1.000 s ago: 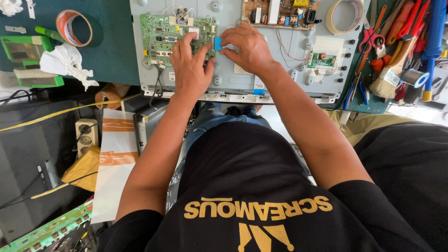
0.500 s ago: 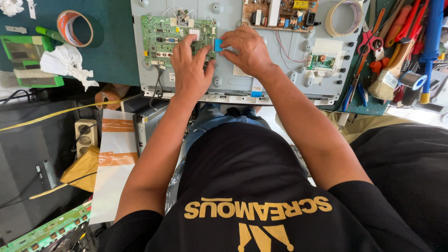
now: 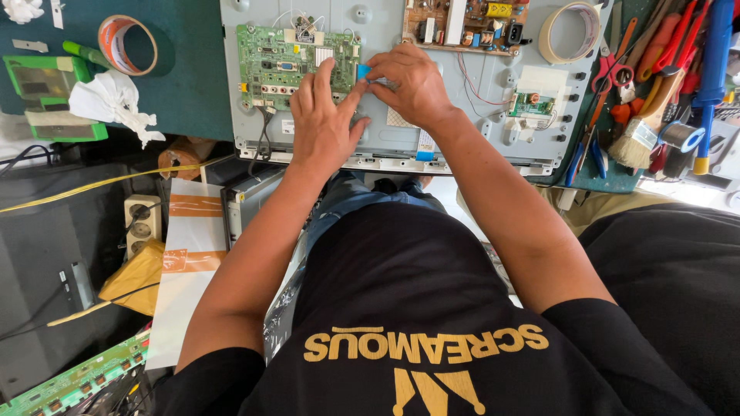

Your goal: The person tapes components to the back of a television chassis and uses a screwdriver to secure a circuit board.

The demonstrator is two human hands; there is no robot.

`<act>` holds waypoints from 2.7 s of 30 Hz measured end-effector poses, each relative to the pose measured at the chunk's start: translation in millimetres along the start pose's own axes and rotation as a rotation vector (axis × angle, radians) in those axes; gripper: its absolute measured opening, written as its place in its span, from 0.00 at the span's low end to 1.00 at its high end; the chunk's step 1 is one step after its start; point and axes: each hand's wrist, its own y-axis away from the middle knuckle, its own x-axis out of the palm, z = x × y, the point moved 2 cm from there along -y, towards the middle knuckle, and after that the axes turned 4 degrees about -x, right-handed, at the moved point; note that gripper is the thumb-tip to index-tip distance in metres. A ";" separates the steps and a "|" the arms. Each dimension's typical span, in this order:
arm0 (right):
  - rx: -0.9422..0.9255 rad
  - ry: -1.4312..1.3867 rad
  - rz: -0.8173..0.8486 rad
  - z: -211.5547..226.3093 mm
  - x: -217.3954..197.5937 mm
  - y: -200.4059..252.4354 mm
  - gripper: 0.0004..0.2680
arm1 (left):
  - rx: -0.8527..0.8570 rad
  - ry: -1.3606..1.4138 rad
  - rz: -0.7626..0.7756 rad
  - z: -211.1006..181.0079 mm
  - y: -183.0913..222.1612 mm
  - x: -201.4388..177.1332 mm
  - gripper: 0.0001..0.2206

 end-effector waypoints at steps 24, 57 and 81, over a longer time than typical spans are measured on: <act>0.059 0.023 0.024 3.8 -1.0 -0.5 0.12 | 0.039 -0.157 0.088 9.2 -6.8 8.4 0.37; 0.123 0.012 -0.005 15.3 -29.6 19.8 0.12 | -0.003 0.000 0.048 11.6 -6.2 -0.3 0.27; 0.745 0.056 0.006 32.6 -79.7 139.0 0.06 | -0.187 0.336 -0.131 -8.5 46.6 27.8 0.26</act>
